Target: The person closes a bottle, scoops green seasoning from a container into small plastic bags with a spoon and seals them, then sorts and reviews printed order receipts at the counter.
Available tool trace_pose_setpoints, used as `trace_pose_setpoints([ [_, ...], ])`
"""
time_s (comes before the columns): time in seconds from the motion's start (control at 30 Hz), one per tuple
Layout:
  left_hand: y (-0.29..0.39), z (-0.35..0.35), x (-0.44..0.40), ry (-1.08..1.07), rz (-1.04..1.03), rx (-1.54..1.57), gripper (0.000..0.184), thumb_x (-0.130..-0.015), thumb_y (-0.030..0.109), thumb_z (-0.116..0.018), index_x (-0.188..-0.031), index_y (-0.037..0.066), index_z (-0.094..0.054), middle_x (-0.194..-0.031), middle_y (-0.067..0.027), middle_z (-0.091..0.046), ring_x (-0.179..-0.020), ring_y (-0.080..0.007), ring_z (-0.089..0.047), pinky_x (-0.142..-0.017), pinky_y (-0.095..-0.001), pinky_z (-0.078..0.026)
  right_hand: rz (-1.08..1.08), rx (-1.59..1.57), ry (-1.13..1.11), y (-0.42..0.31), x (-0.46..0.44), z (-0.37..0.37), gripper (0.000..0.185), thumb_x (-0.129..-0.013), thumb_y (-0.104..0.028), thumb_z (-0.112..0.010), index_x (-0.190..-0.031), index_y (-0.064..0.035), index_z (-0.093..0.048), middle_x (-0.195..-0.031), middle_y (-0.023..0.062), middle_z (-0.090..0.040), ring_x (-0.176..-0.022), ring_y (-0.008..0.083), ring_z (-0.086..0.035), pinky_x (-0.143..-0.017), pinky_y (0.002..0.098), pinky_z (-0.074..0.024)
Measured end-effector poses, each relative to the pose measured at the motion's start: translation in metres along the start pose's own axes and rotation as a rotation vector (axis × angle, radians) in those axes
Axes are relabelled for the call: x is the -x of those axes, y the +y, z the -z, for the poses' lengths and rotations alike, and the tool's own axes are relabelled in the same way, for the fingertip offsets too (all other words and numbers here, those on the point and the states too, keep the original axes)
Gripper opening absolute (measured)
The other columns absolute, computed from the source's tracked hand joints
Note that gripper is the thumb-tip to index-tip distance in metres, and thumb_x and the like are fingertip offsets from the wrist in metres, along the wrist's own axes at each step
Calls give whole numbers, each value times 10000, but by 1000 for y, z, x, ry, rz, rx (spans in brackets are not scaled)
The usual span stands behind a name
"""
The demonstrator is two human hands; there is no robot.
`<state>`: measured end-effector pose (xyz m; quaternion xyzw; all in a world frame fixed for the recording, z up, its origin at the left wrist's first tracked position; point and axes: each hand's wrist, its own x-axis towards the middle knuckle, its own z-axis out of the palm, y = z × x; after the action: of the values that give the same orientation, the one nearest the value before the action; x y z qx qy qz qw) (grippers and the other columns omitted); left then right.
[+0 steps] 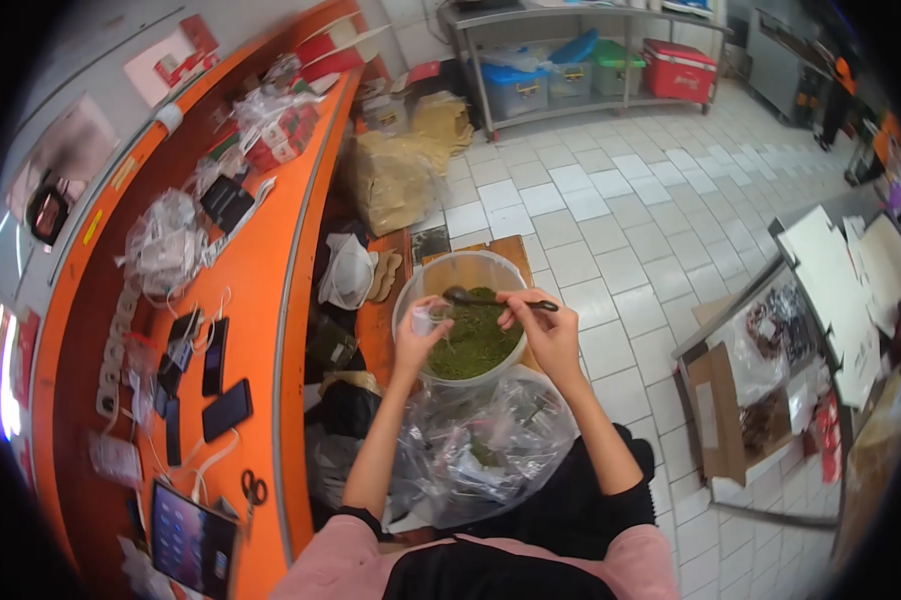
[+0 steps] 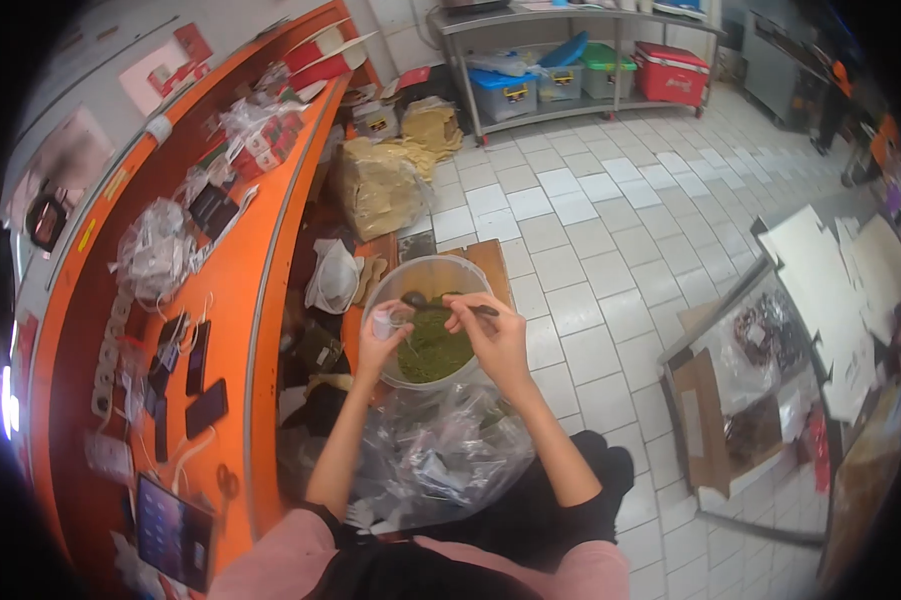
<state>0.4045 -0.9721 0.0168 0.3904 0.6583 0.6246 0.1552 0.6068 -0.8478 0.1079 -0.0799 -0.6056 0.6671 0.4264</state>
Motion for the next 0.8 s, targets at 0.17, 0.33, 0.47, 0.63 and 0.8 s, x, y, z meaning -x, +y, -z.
trace_pose_setpoints([
  [0.17,29,1,0,186,256,219,525,-780,200,-668,-1245,67,-463,-1088,8,-583,-477,-17,-383,-421,-170,-352,-16,396,-536,40,-3,34,593,-816,-240,-639,-1281,35,-396,-1262,221,-456,-1173,286,-462,-911,313,-421],
  [0.33,87,-16,3,12,199,402,588,-779,354,-644,-1240,45,-447,-1094,-22,-555,-729,-59,-540,-530,-188,-446,-190,270,-661,35,-29,28,712,-812,-324,-645,-1362,-37,-296,-1368,166,-354,-1257,242,-357,-1020,360,-324],
  [0.47,161,-32,6,-187,274,500,725,-706,418,-704,-1243,18,-427,-1157,-63,-534,-791,-70,-542,-606,-194,-450,-489,-198,-728,9,-46,9,354,-804,-64,-656,-1136,-12,-546,-1067,20,-582,-973,105,-539,-843,253,-436],
  [0.63,271,-18,-2,7,253,351,573,-762,157,-685,-1262,34,-434,-1161,-36,-571,-531,1,-448,-444,-137,-354,-565,-178,-720,-61,-76,-13,376,-807,32,-607,-1161,39,-481,-1088,96,-577,-965,172,-586,-841,281,-480],
  [0.8,327,-6,10,494,218,33,379,-749,108,-705,-1086,56,-540,-962,-1,-644,-572,-12,-489,-502,-161,-403,-463,-62,-783,-110,-101,-38,283,-793,36,-623,-1056,49,-518,-1039,105,-598,-904,168,-603,-800,280,-499],
])
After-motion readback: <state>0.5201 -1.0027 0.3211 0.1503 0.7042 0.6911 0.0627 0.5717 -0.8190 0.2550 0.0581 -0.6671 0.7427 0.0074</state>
